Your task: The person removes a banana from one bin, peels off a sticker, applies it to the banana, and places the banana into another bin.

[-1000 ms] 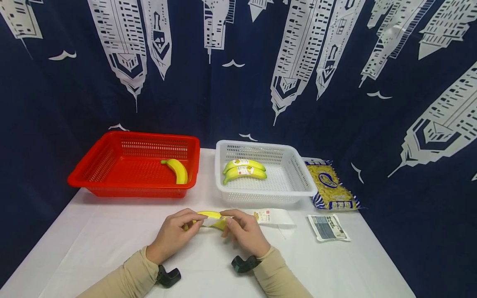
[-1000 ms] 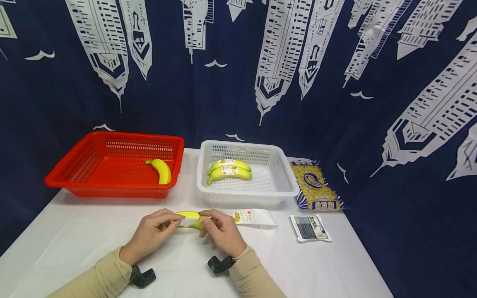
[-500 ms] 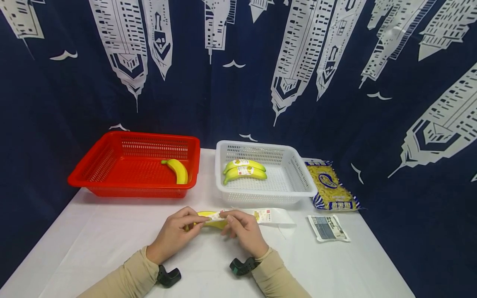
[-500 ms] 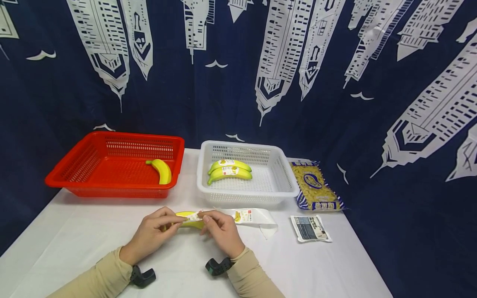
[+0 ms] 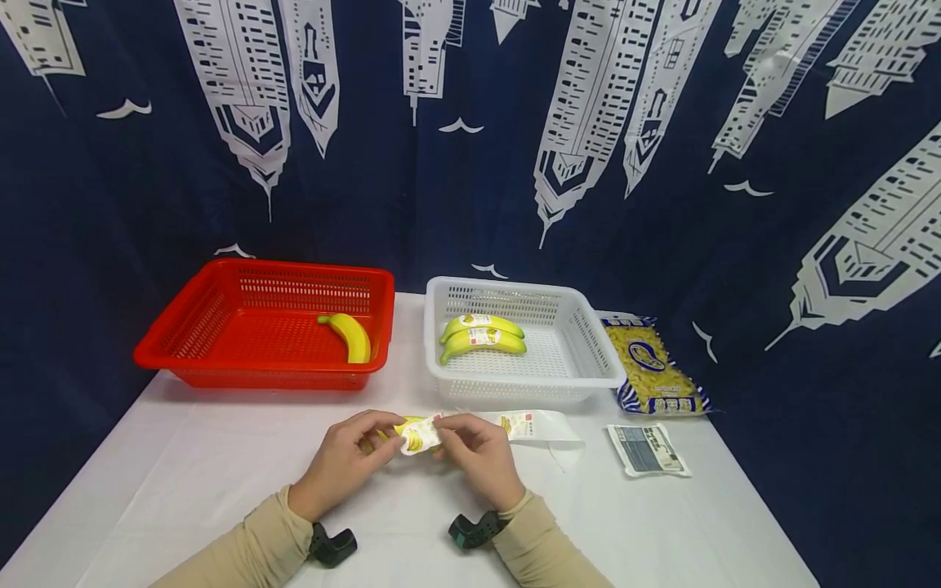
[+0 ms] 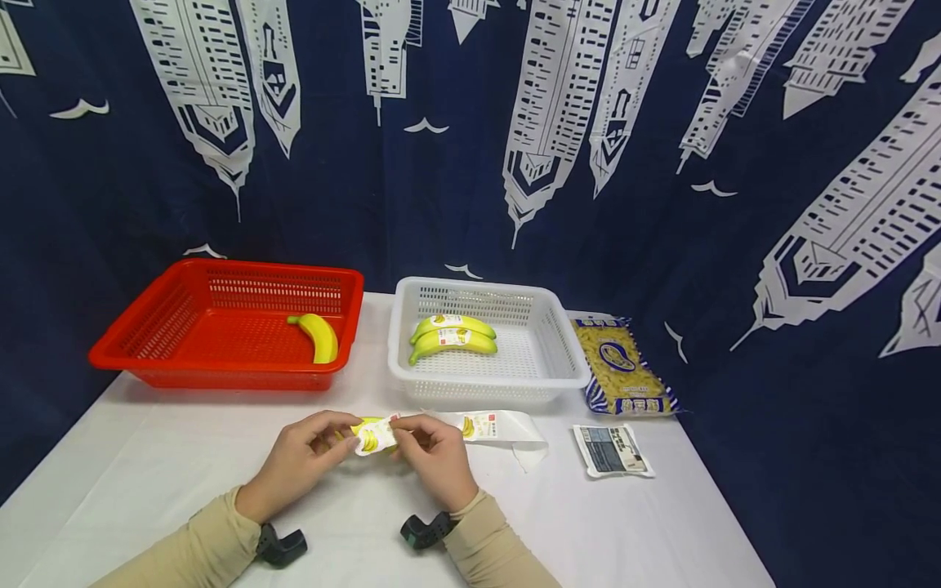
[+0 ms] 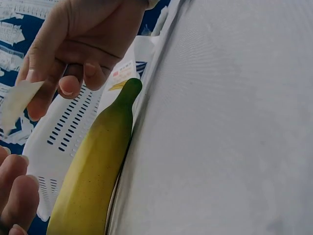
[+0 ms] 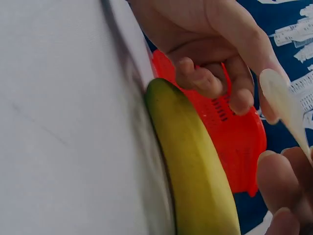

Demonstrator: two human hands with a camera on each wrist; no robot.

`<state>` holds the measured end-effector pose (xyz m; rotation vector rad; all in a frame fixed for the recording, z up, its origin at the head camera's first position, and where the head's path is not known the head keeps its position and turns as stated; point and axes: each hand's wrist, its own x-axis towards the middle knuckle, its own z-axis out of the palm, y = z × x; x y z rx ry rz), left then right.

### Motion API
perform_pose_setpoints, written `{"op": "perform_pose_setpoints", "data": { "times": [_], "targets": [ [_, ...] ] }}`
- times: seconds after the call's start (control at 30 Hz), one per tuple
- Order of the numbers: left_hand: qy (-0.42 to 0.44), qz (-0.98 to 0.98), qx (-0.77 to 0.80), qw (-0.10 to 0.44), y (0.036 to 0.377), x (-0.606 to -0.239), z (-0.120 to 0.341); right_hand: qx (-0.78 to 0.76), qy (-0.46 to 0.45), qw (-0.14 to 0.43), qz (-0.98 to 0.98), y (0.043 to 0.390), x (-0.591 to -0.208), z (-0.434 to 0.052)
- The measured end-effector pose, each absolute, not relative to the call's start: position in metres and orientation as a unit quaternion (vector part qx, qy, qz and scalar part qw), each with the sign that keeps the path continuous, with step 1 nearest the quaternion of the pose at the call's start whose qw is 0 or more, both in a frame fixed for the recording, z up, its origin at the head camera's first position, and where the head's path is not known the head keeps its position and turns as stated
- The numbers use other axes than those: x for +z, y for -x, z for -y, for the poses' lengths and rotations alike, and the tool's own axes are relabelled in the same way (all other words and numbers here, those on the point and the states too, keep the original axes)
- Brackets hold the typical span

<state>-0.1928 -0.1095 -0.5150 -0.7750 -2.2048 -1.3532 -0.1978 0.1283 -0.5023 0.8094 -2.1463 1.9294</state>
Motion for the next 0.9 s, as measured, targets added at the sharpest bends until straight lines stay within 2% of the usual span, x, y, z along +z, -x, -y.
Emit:
{"op": "perform_pose_setpoints", "data": {
  "times": [0.17, 0.37, 0.6, 0.9],
  "targets": [
    [0.271, 0.794, -0.506, 0.201, 0.193, -0.516, 0.108, 0.645, -0.283, 0.059, 0.708, 0.195, -0.504, -0.122],
    [0.268, 0.795, -0.487, 0.242, 0.193, -0.516, 0.108, 0.635, -0.261, 0.06, 0.724, 0.193, -0.504, -0.119],
    [0.243, 0.799, -0.484, 0.263, 0.193, -0.514, 0.108, 0.613, -0.23, 0.063, 0.753, 0.191, -0.5, -0.115],
    [0.239, 0.804, -0.483, 0.253, 0.193, -0.513, 0.109, 0.599, -0.235, 0.102, 0.759, 0.193, -0.505, -0.113]
  ]
}}
